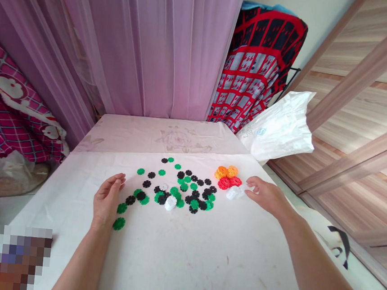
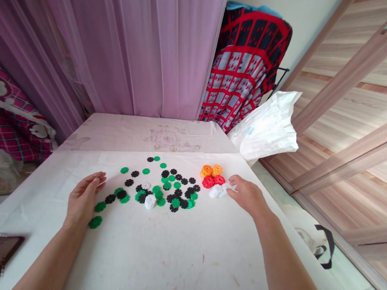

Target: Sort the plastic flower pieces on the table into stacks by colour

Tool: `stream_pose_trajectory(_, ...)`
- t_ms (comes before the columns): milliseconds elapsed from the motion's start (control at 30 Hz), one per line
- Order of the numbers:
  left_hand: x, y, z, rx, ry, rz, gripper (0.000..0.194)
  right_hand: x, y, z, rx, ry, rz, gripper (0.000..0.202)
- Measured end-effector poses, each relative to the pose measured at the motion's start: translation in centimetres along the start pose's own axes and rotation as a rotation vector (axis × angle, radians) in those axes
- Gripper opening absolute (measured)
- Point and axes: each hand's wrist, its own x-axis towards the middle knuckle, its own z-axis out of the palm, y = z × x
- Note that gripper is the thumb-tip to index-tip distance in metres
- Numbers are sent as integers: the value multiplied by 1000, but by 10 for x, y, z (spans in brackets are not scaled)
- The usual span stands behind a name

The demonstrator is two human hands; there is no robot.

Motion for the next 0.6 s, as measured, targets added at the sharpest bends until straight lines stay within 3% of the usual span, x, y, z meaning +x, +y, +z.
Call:
stream_pose_trajectory(400, 0, -2, -1, 10, -7, 11, 30, -5, -16, -18, -76, 27, 46, 24)
stream_pose_trajectory(500, 0, -1, 0, -1, -3, 9, 30, -3, -45, -21, -9, 61, -35, 22)
stream_pose_trajectory(600, -1, 1, 1, -8, -3, 5, 30, 2, -100, -17, 84, -24, -177, 22)
